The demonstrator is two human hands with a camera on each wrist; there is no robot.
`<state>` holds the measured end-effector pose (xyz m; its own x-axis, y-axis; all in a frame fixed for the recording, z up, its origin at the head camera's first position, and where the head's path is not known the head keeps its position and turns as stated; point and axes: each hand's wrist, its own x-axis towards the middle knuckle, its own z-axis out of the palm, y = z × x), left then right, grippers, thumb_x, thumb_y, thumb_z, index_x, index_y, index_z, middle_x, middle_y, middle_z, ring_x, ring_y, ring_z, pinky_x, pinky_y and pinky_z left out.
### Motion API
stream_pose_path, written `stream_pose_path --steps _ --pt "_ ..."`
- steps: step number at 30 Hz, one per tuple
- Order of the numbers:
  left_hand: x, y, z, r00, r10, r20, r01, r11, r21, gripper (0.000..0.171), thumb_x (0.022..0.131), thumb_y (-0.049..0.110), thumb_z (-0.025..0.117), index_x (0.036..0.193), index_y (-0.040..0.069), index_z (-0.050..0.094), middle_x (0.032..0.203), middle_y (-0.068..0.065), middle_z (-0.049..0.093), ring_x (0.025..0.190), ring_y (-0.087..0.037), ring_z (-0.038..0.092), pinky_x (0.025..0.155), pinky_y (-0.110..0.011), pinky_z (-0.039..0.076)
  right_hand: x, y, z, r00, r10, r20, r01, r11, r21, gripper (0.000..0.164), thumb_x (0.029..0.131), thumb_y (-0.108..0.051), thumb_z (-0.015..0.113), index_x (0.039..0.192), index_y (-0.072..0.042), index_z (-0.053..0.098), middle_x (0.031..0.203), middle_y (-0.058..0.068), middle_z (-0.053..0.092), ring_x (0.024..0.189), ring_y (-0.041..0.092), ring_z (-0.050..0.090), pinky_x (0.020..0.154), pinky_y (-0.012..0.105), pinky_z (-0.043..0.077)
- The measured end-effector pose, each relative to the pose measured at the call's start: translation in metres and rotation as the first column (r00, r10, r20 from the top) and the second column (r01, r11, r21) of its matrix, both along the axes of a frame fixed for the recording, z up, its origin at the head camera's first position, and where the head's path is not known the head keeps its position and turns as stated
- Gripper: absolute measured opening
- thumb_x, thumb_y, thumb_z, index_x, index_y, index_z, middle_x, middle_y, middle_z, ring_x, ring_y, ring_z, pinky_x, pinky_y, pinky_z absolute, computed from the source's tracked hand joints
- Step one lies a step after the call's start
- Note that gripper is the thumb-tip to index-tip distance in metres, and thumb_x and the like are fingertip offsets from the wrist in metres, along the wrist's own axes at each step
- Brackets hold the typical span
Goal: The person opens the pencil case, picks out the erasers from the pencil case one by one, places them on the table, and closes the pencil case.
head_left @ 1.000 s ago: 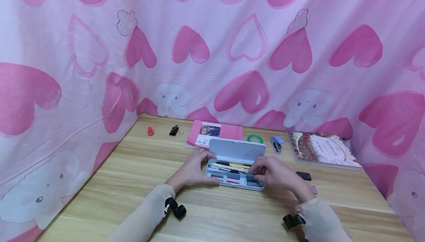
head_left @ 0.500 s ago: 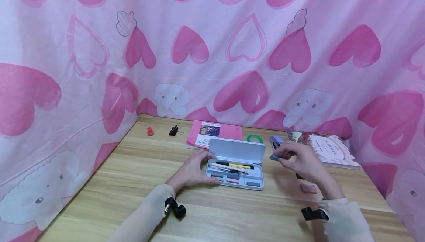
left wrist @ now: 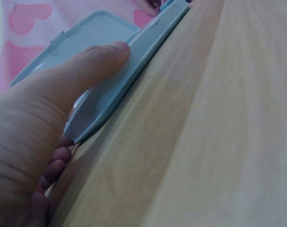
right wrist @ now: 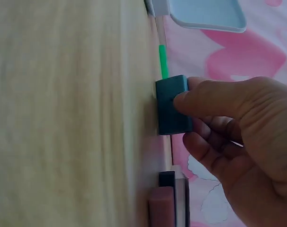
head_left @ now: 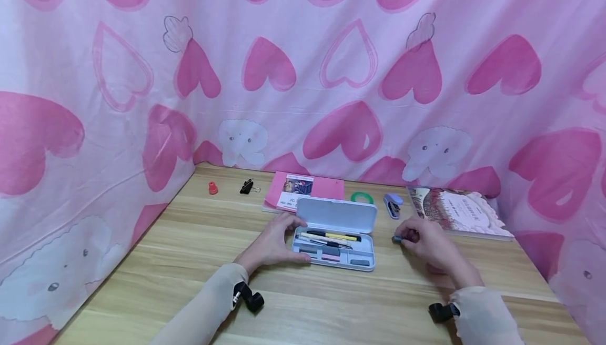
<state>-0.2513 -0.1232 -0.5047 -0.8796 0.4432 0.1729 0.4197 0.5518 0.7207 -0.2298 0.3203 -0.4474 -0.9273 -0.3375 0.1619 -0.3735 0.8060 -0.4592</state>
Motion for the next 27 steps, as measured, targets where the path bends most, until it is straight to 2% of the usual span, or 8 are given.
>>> stream_pose_path --steps 6,14,19,22,27 --pt "0.000 0.001 0.002 1.000 -0.001 -0.020 0.001 1.000 -0.003 0.091 0.066 0.073 0.099 0.140 0.029 0.068 0.140 0.010 0.062 0.130 -0.016 0.056 0.121 -0.051 0.046 -0.001 0.001 -0.001 0.991 0.026 0.130 -0.023 0.999 -0.023 0.024 0.092 -0.003 0.088 0.102 -0.024 0.082 0.103 -0.005 0.072 0.095 0.019 0.061 0.084 0.031 0.053" --pt "0.001 0.001 0.001 1.000 -0.011 -0.013 0.011 1.000 0.006 0.090 0.067 0.072 0.099 0.139 0.029 0.068 0.140 0.009 0.062 0.130 -0.017 0.057 0.120 -0.052 0.047 -0.001 0.001 -0.003 0.991 0.040 0.130 -0.039 0.999 -0.010 0.023 0.092 -0.004 0.089 0.103 -0.024 0.083 0.105 -0.005 0.071 0.095 0.019 0.061 0.083 0.029 0.053" --pt "0.001 0.001 0.000 1.000 -0.011 -0.006 0.011 1.000 0.009 0.089 0.067 0.073 0.099 0.139 0.030 0.068 0.140 0.010 0.061 0.130 -0.016 0.056 0.121 -0.051 0.046 0.002 0.000 0.001 0.994 0.052 0.097 -0.049 0.998 -0.031 0.022 0.093 -0.006 0.089 0.107 -0.021 0.083 0.107 -0.004 0.074 0.096 0.017 0.065 0.083 0.029 0.056" --pt "0.001 0.001 0.000 1.000 -0.007 -0.001 0.007 1.000 0.006 0.089 0.067 0.073 0.099 0.139 0.031 0.068 0.141 0.010 0.061 0.131 -0.015 0.056 0.122 -0.050 0.045 0.005 -0.004 0.007 0.998 0.058 0.031 -0.056 0.995 -0.077 0.021 0.094 -0.007 0.089 0.112 -0.018 0.084 0.110 -0.002 0.078 0.096 0.016 0.069 0.081 0.029 0.060" --pt "0.001 0.001 0.000 1.000 0.001 0.012 -0.001 1.000 0.007 0.087 0.067 0.072 0.099 0.138 0.032 0.068 0.142 0.011 0.060 0.131 -0.016 0.055 0.123 -0.051 0.044 0.011 -0.023 0.021 0.991 0.107 -0.078 -0.118 0.982 -0.147 0.026 0.095 -0.004 0.088 0.118 -0.016 0.083 0.113 0.001 0.081 0.096 0.017 0.074 0.081 0.031 0.064"
